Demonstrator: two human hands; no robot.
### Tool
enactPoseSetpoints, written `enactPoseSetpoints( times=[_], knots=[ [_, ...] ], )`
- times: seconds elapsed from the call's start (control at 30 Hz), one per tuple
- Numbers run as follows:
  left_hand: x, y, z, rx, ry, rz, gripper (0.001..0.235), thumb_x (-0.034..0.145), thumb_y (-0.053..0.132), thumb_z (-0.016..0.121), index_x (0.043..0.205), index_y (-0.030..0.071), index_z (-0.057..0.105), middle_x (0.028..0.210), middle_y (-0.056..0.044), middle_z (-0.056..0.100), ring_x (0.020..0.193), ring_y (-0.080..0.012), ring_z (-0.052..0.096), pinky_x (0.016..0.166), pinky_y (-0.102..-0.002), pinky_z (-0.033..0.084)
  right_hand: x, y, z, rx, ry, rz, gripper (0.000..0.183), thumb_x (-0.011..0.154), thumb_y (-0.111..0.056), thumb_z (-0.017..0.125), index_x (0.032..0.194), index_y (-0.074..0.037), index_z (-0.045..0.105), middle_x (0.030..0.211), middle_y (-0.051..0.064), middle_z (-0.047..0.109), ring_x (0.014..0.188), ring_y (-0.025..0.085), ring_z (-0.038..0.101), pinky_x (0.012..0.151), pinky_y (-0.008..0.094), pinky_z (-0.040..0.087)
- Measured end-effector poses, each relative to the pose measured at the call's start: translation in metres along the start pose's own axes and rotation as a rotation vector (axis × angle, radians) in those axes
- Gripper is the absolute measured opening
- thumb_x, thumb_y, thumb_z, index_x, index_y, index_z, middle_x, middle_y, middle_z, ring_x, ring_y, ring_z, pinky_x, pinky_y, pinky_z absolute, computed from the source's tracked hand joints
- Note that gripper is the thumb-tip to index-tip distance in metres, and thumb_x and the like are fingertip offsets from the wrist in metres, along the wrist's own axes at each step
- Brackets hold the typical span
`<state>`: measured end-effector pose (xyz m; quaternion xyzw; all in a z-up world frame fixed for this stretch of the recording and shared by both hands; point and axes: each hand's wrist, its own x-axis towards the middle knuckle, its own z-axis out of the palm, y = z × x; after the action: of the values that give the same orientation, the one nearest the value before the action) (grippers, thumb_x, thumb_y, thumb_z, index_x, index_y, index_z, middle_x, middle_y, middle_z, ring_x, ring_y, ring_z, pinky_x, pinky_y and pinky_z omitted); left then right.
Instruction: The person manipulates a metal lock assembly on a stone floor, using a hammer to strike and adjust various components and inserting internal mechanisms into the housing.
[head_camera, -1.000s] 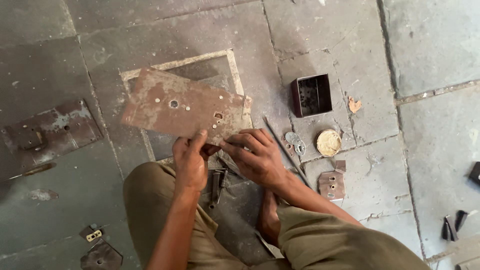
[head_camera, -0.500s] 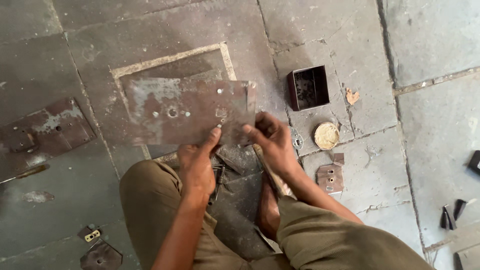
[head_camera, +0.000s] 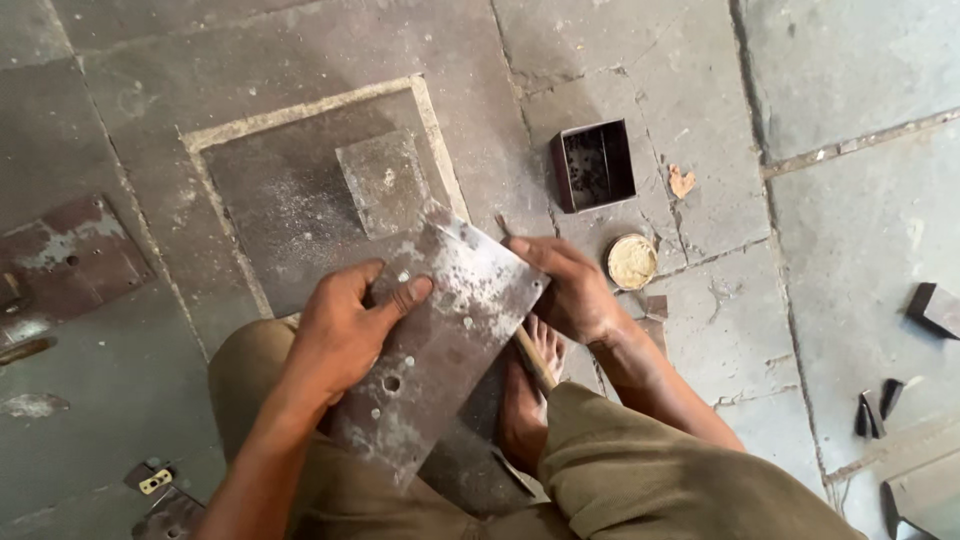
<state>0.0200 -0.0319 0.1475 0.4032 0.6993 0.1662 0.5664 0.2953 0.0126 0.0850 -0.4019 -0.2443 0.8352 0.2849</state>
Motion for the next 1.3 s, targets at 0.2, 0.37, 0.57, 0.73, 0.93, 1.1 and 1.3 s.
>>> enactPoseSetpoints(
  times=[0.2,0.37,0.57,0.73,0.93,1.1,1.3],
  knots=[
    [0.000,-0.024,0.017,-0.403,-0.110,-0.021,0.045,0.087,0.044,0.074,0.082,0.000,0.068,0.062,0.001,0.057,0.052,-0.0076,0.047,0.044,-0.028,0.038,-0.019,0.027,-0.036,-0.684,-0.061,0.070,0.064,0.091,-0.001,0.067,0.149,0.003,0.041,0.124,0.021,0.065,0.108,0.028,0.062,0.090,0.040,0.053],
    [0.000,-0.025,0.013,-0.424,-0.109,-0.033,0.044,0.088,0.042,0.074,0.083,-0.001,0.069,0.062,0.000,0.058,0.052,-0.0075,0.047,0.043,-0.027,0.038,-0.029,0.024,-0.007,-0.653,-0.222,-0.054,0.064,0.089,0.005,0.065,0.148,0.004,0.041,0.136,0.016,0.065,0.128,0.023,0.062,0.103,0.036,0.055],
    [0.000,-0.022,0.012,-0.458,-0.159,-0.064,0.041,0.086,0.036,0.076,0.095,-0.004,0.072,0.071,-0.004,0.067,0.057,-0.0087,0.054,0.047,-0.027,0.043,-0.030,0.018,0.016,-0.702,-0.080,-0.201,0.053,0.085,0.002,0.076,0.133,0.003,0.053,0.113,0.011,0.075,0.106,0.014,0.070,0.089,0.032,0.060],
    [0.002,-0.026,0.016,-0.540,-0.188,-0.118,0.045,0.086,0.035,0.075,0.103,-0.006,0.073,0.080,-0.009,0.074,0.065,-0.0114,0.064,0.056,-0.027,0.053,-0.033,0.030,0.020,-1.113,0.118,-0.038,0.020,0.089,-0.004,0.084,0.096,0.006,0.069,0.085,0.014,0.071,0.080,0.019,0.060,0.071,0.033,0.054],
    [0.002,-0.019,0.028,-0.570,-0.226,-0.233,0.049,0.086,0.039,0.074,0.100,-0.007,0.071,0.078,-0.016,0.073,0.058,-0.0213,0.067,0.052,-0.035,0.058,-0.027,0.050,0.012,-0.966,0.165,-0.185,0.030,0.080,-0.015,0.085,0.102,-0.003,0.068,0.096,0.003,0.074,0.089,0.010,0.069,0.082,0.025,0.056],
    [0.008,-0.021,0.031,-0.545,-0.089,-0.066,0.048,0.087,0.041,0.074,0.098,-0.006,0.072,0.077,-0.011,0.074,0.061,-0.0129,0.065,0.053,-0.029,0.055,-0.016,0.047,0.007,-0.827,0.119,-0.333,0.047,0.081,-0.008,0.085,0.121,0.001,0.063,0.115,0.006,0.074,0.105,0.016,0.070,0.093,0.032,0.058],
    [0.032,-0.054,-0.006,-0.356,0.241,-0.084,0.045,0.085,0.042,0.080,0.106,0.001,0.078,0.085,-0.007,0.075,0.067,-0.0132,0.063,0.059,-0.034,0.051,-0.021,0.046,-0.014,-1.152,0.292,-0.048,0.045,0.084,-0.023,0.077,0.124,-0.009,0.064,0.107,0.009,0.075,0.096,0.025,0.075,0.074,0.040,0.063]
  ],
)
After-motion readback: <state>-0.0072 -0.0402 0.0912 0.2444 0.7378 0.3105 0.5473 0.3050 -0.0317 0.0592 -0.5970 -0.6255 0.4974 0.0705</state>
